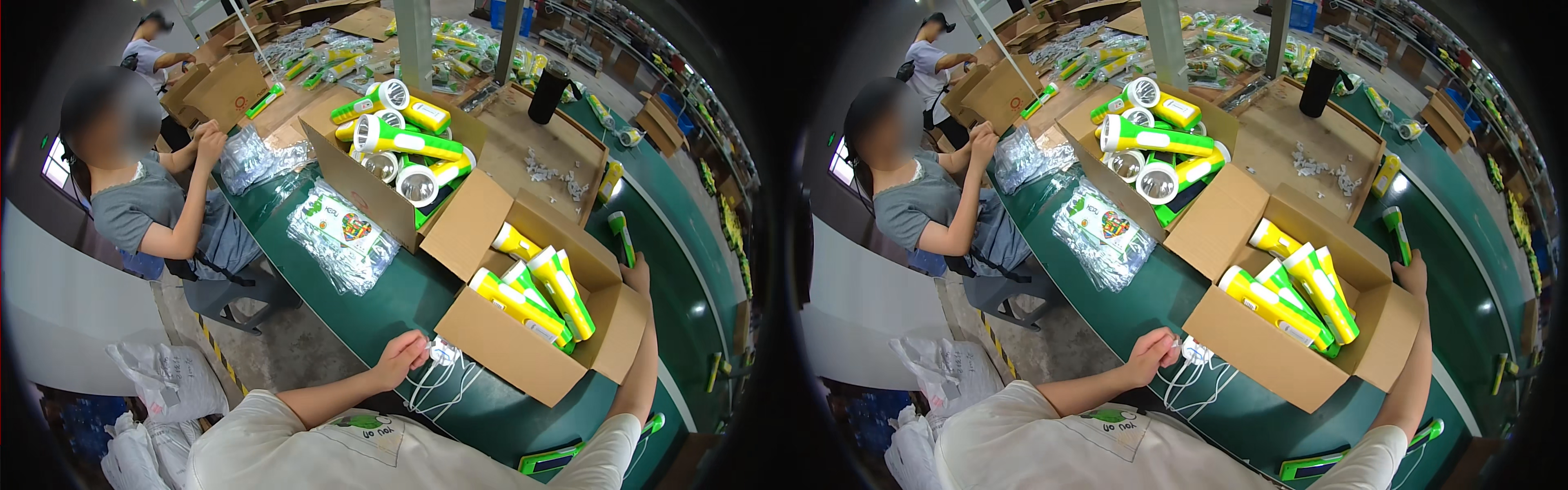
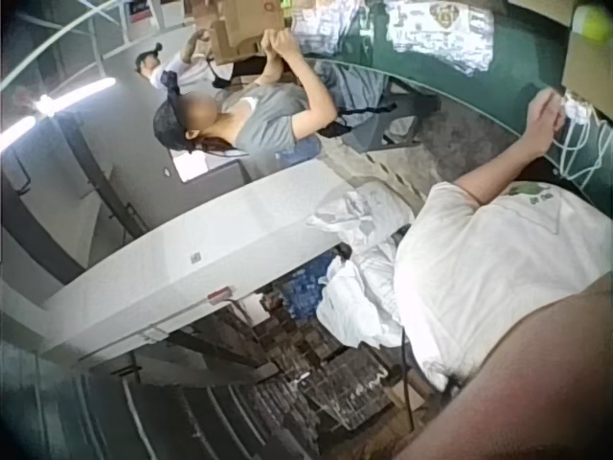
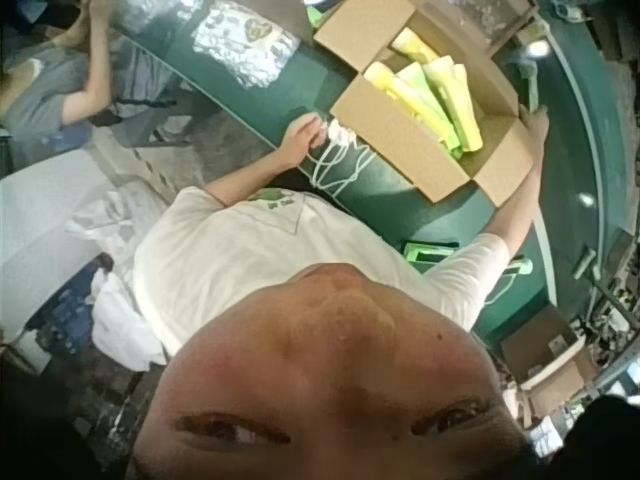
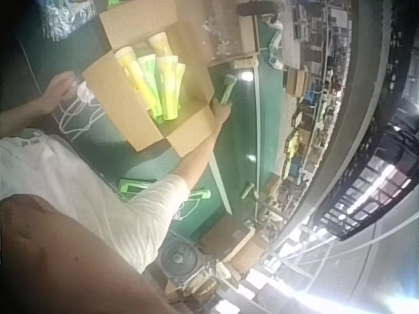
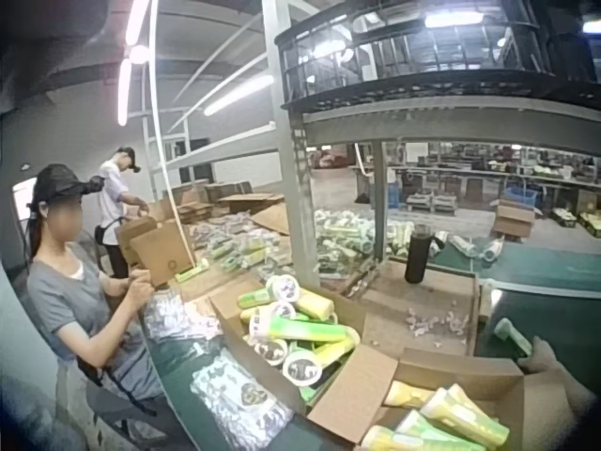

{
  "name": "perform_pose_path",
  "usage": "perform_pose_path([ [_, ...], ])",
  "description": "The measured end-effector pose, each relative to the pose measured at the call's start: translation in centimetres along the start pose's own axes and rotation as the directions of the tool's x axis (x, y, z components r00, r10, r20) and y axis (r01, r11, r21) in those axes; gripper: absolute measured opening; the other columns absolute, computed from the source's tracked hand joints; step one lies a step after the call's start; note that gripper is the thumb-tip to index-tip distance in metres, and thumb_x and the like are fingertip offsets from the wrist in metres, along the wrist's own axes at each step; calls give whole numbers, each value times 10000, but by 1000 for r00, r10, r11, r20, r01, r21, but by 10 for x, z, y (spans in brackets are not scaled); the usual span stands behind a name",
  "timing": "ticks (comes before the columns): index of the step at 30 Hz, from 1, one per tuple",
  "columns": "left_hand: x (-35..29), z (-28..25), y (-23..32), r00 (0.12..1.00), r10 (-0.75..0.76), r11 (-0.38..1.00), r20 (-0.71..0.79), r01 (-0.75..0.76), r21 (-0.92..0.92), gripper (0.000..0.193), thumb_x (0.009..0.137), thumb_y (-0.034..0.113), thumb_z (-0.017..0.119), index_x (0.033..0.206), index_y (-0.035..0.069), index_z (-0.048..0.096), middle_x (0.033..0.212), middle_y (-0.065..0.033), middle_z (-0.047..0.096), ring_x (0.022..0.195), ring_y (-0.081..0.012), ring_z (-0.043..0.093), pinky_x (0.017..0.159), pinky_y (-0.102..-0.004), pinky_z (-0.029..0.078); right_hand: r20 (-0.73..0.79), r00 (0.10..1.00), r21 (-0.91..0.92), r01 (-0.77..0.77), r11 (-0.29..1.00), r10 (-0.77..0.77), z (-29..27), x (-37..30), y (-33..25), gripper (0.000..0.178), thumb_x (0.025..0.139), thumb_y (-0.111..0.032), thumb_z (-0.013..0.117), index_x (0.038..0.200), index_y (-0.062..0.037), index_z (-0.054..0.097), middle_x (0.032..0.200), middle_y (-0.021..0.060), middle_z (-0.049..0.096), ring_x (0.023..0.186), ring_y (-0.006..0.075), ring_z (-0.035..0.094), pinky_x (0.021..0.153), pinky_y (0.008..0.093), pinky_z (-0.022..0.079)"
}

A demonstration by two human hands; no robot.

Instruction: Checking the functionality of flashlights and packing them into boxes on an assembly line.

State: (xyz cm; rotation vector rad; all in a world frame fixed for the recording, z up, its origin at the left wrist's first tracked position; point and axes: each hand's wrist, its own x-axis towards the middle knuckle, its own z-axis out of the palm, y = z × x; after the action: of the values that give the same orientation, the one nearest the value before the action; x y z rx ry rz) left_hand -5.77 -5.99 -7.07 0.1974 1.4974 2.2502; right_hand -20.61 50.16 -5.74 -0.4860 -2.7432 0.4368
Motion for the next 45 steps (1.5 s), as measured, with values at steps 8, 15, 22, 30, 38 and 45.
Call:
perform_pose_path([
  [8, 0, -3, -1, 999, 45, 999, -13, -45, -17, 317, 989, 286, 391, 747, 85, 431, 613, 21, 414, 538, -51, 357, 497, -192, 301, 397, 846, 718, -527, 455, 354, -77, -66, 5, 424, 845, -442, 630, 826, -25, 552, 692, 38, 572, 651, 147, 593, 556, 261, 455],
  [15, 5, 0, 0, 996, 89, 994, 27, -87, -69, 324, 988, 283, 387, 741, 76, 421, 601, -1, 417, 520, -74, 361, 490, -210, 296, 251, 900, 968, -225, -115, 355, -169, -183, -5, 389, 894, -291, 571, 1188, -51, 488, 1103, 130, 581, 979, 177, 575, 851, 323, 464],
  [22, 5, -3, -3, 993, 109, 991, 51, -105, -78, 321, 982, 310, 395, 752, 88, 420, 613, 9, 414, 528, -68, 372, 491, -202, 298, 111, 921, 993, -116, -9, 374, -187, -333, -152, 477, 939, -332, 462, 1262, 17, 422, 967, 80, 541, 759, 133, 510, 579, 230, 434],
  [30, 2, 1, -4, 986, 161, 982, 54, -154, -112, 329, 982, 316, 398, 751, 83, 423, 605, 8, 399, 506, -69, 364, 475, -206, 298, 430, 877, 861, -328, -389, 214, -114, -413, -272, 614, 922, -517, 387, 1260, -6, 412, 898, 118, 569, 619, 185, 543, 544, 285, 460],
  [38, 5, 1, -5, 979, 202, 969, 26, -196, -149, 341, 978, 329, 401, 741, 83, 405, 588, -2, 388, 491, -85, 361, 467, -216, 309, 365, 913, 651, -391, -651, -183, -72, -435, -282, 571, 873, -375, 564, 1278, -10, 394, 1011, 98, 494, 796, 240, 529, 753, 423, 504],
  [45, 4, 1, -4, 983, 182, 978, 20, -178, -109, 328, 977, 323, 402, 754, 83, 398, 597, -13, 393, 504, -92, 367, 480, -225, 325, 353, 932, 767, -337, -546, -79, -61, -449, -284, 587, 850, -414, 602, 1191, 35, 440, 911, 101, 536, 942, 277, 542, 924, 434, 421],
])
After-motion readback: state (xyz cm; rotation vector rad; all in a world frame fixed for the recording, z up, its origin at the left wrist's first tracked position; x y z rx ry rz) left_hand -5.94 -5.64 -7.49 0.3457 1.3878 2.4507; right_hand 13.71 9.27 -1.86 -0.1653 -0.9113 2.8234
